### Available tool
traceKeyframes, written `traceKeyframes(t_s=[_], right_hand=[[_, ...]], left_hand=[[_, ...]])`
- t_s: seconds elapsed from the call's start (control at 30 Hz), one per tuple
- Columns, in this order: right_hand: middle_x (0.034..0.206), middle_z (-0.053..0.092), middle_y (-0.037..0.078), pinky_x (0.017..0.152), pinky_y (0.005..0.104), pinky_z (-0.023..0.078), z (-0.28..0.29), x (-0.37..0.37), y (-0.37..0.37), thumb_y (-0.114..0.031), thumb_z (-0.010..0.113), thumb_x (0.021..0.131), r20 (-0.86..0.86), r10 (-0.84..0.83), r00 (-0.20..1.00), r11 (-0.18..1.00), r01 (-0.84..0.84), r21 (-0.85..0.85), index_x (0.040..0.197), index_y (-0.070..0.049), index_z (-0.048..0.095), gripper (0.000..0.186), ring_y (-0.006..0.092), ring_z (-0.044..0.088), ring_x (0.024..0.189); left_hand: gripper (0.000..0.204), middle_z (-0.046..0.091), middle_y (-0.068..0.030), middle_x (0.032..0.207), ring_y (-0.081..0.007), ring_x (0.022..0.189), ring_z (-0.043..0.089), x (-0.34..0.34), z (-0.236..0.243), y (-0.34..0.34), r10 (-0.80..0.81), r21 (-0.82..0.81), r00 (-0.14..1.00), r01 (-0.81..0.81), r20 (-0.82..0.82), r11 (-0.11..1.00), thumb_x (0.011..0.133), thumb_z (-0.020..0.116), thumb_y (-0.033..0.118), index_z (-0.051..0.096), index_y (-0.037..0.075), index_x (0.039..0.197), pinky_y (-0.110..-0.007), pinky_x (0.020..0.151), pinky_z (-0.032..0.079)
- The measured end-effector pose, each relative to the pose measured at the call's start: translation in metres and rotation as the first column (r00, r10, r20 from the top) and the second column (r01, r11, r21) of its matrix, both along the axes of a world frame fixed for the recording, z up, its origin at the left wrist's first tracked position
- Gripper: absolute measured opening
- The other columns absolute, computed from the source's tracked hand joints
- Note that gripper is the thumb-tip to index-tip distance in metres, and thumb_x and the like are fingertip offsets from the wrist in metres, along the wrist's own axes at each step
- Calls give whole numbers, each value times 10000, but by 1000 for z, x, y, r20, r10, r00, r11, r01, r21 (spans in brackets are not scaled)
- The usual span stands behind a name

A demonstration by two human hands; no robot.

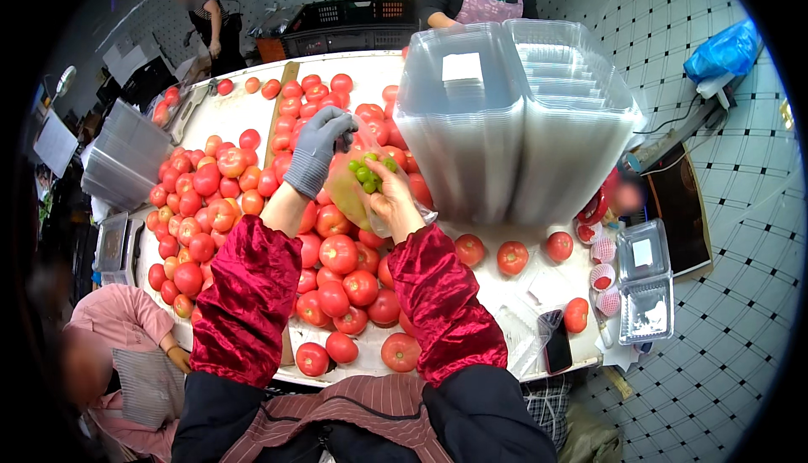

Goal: The person sorts red tomatoes from a large pile on a table into a white tray, handling them one by one. They also briefly handle green grapes, placing them into a plastic bag.

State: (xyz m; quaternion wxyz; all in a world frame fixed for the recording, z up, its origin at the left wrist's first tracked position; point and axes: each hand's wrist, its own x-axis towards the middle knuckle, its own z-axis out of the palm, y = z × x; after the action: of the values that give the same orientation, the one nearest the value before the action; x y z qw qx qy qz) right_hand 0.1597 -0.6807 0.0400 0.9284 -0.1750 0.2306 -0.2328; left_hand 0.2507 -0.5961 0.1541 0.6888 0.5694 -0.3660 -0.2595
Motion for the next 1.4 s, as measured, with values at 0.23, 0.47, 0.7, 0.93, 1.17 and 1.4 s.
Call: traceKeyframes(t_s=[0.23, 0.47, 0.7, 0.93, 1.17, 1.4], right_hand=[[1141, 533, 71, 839, 473, 472, 3, -16, -4, -81, 636, 840, -104, 122, 987, 977, -138, -161, 1137, -164, 563, 317, 265, 552, 1018], [1138, 544, 87, 801, 462, 502, 15, -23, -1, -119, 631, 850, -41, 151, 988, 950, -156, -270, 1200, -170, 524, 370, 303, 599, 977], [1137, 570, 74, 738, 366, 549, 43, -113, -10, -137, 605, 868, 74, 171, 983, 959, -149, -243, 1274, -164, 481, 426, 315, 603, 1025], [1211, 526, 59, 883, 463, 471, -1, -314, 5, -161, 561, 901, -358, -59, 932, 958, -48, -282, 1333, -159, 430, 452, 324, 579, 1080], [1066, 572, 37, 722, 389, 572, -92, -380, 29, -133, 661, 840, -721, -198, 664, 941, -78, -330, 1249, -97, 532, 430, 214, 614, 911], [873, 647, 50, 582, 237, 488, -97, -398, 41, -197, 724, 780, -720, -537, 440, 643, -339, -687, 1191, -72, 598, 447, 106, 608, 772]], left_hand=[[142, 535, 12, 674, -68, 604, 486, 7, -5, 3, 35, -4, 996, -36, -82, 999, 844, 556, 181, 595, 63, 774, -205, 557, 381], [132, 540, 13, 632, -91, 553, 497, 16, -6, 4, 120, 26, 946, -118, -300, 993, 835, 559, 194, 598, 91, 762, -227, 527, 395], [99, 519, 13, 580, -95, 516, 492, 54, -35, 4, -22, -36, 925, 9, -379, 999, 819, 591, 152, 602, 93, 740, -230, 514, 407], [136, 619, -34, 754, -128, 628, 569, 47, -43, 12, -49, -92, 897, 9, -440, 996, 862, 593, 194, 604, 60, 840, -262, 579, 458], [116, 628, -50, 780, -146, 659, 580, 54, -47, 14, -152, -126, 863, 103, -482, 987, 874, 588, 153, 600, 39, 891, -259, 599, 461], [80, 602, 1, 734, -108, 662, 546, 78, -75, -1, -226, -96, 905, 206, -360, 974, 846, 601, 163, 632, 94, 822, -245, 585, 422]])
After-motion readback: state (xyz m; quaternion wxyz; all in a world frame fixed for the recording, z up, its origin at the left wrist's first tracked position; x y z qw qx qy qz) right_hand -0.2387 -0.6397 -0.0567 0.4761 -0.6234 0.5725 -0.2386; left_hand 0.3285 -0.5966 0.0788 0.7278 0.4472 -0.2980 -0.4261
